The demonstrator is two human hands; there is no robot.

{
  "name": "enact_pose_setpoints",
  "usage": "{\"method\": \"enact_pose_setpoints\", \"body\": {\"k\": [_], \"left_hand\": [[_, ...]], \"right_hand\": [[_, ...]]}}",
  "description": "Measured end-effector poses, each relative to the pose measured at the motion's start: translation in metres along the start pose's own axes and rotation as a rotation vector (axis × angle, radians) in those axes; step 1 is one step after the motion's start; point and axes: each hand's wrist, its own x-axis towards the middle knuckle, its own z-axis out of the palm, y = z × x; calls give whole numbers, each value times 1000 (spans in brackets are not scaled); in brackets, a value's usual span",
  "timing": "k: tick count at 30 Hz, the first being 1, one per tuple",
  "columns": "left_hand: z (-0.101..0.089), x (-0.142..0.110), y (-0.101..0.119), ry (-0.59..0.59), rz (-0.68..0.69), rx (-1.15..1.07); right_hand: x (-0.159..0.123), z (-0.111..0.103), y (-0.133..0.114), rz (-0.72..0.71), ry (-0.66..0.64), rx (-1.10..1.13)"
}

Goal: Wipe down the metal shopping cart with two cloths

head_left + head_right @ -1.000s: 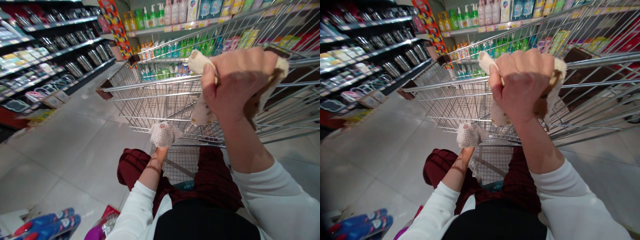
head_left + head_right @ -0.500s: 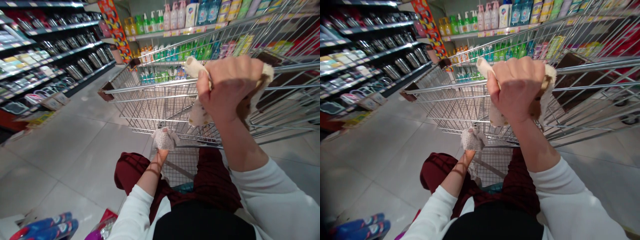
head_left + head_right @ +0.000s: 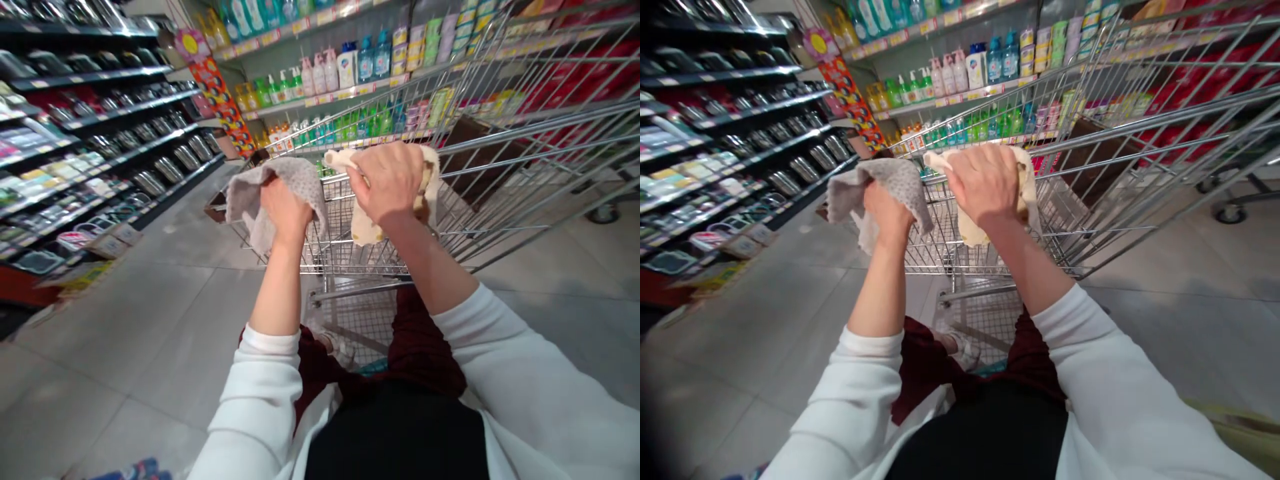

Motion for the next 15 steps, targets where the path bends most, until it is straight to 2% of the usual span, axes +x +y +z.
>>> {"method": "enact_pose_setpoints", "body": {"k": [2,4,7,9,10,13,15], "left_hand": [[-3,3,10,11,4,42],[-1,4,11,13,20,71],[7,6,4,18,59,45],[12,7,-1,35,72,-16],[13,7,-3,51,68,-43],[16,5,-4,121,52,-61],[16,3,-3,149,50,-48]], "right_hand": [[-4,0,-1,5,-1,58],[-15,1,-6,16,32,100],[-47,8,-20,11,85,136],[-77,19,-30,-17,75,145],[-93,26,-33,-34,53,147],[-138,53,-35,-89,-154,154],[-162,70,-31,-147,-241,163]]}}
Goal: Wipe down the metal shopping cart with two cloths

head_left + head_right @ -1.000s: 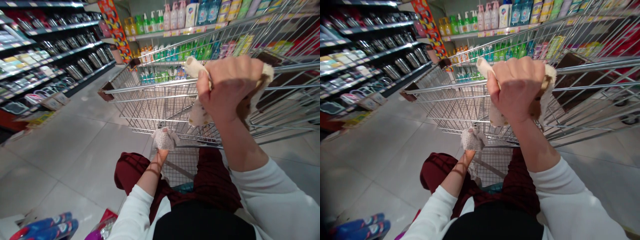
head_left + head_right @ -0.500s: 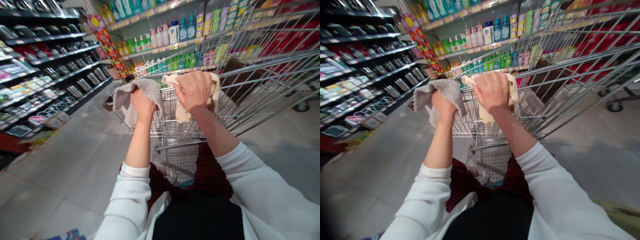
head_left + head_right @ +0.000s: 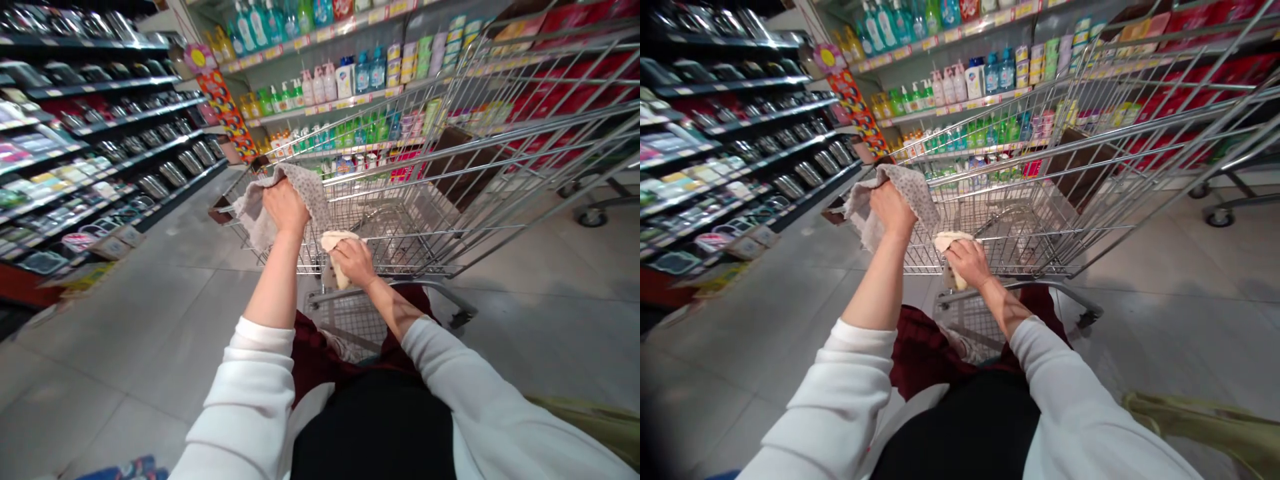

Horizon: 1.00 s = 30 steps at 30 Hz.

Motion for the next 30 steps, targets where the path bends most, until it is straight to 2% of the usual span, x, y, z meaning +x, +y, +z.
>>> {"method": "enact_pose_setpoints", "body": {"k": [3,6,10,13,16,19,24,26,30], "left_hand": [[0,-2,0,9,10,23],[1,-1,-1,13,13,58],[4,0,-4,5,22,86],[6,1,-6,1,37,83],[7,1,-7,17,43,67],[7,0,-5,6,31,52],[3,-3,0,21,-38,16],[2,-4,1,17,-51,-5],[1,-4,2,-28,-43,-22]], "right_hand": [[-19,21,8,-56,-20,14],[-30,30,10,-74,-77,38],[-44,40,1,-74,-247,58],[-50,47,-7,-45,-286,40],[-49,43,-8,-45,-284,17],[-43,27,-1,-55,-258,1],[-29,-1,19,15,-31,-38],[-29,-1,24,21,6,-37],[-46,17,23,15,-58,-53]]}}
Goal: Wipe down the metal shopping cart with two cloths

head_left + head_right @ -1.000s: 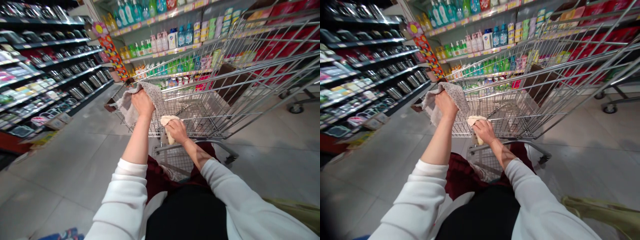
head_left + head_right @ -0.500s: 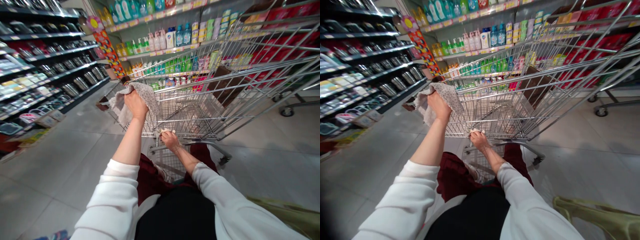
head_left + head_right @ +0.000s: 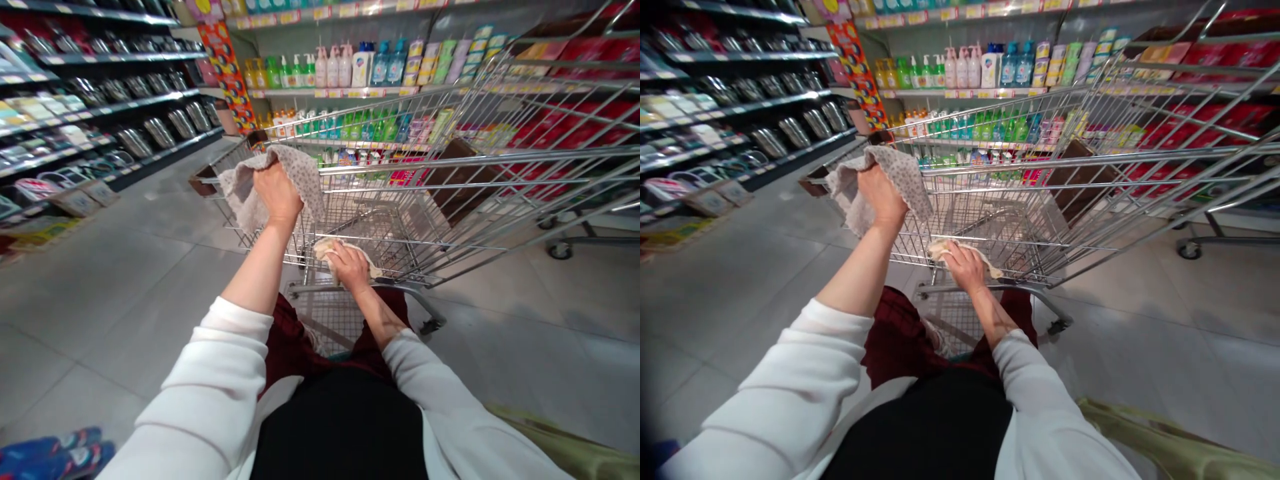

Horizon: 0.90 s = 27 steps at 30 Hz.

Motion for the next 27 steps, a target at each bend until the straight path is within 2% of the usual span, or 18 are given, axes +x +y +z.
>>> {"method": "enact_pose_setpoints", "body": {"k": [4,8,10,14,16,19,23,27], "left_hand": [[1,2,0,-5,3,-11],[2,3,-2,-32,-16,-64],[3,3,-2,-27,-25,-68],[4,2,-1,17,-26,-6],[4,1,0,20,-37,-8],[5,1,0,-8,-53,-34],[7,4,-2,-33,-35,-99],[8,6,-3,-5,-23,-107]], "right_hand": [[-22,19,-10,-16,-167,2],[-22,16,-13,45,-301,-7],[-16,7,-10,42,-272,-3],[-5,-18,5,117,6,-22],[-1,-26,14,136,58,-23],[-3,-24,20,121,-55,-1],[-22,-3,13,119,-210,15],[-35,8,7,135,-199,10]]}}
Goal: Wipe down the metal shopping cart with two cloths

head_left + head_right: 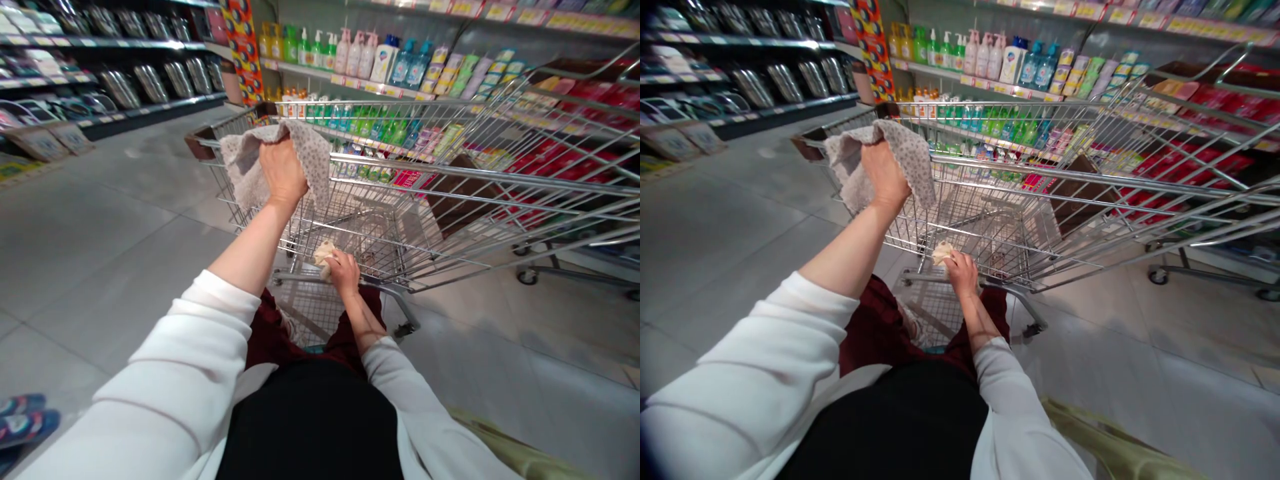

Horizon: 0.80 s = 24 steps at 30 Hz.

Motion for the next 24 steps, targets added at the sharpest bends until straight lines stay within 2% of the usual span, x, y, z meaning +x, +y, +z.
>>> {"method": "enact_pose_setpoints", "body": {"k": [3,6,9,13,16,18,21,24], "left_hand": [[1,0,-1,6,-3,-10],[5,0,-3,45,5,19],[9,0,-5,108,0,-6],[10,0,-6,126,-2,-114],[8,-1,-6,153,30,-100],[7,-3,-6,171,34,-108],[7,-2,-7,146,8,-156],[8,-1,-9,120,-6,-166]], "right_hand": [[5,-13,6,-21,119,12],[15,-33,17,-10,324,0],[18,-39,28,-44,457,-6],[0,-18,30,-74,385,-21],[-16,1,24,-29,281,-33],[-20,6,21,2,230,-18],[-17,-6,23,-29,263,23],[-6,-32,34,-20,433,27]]}}
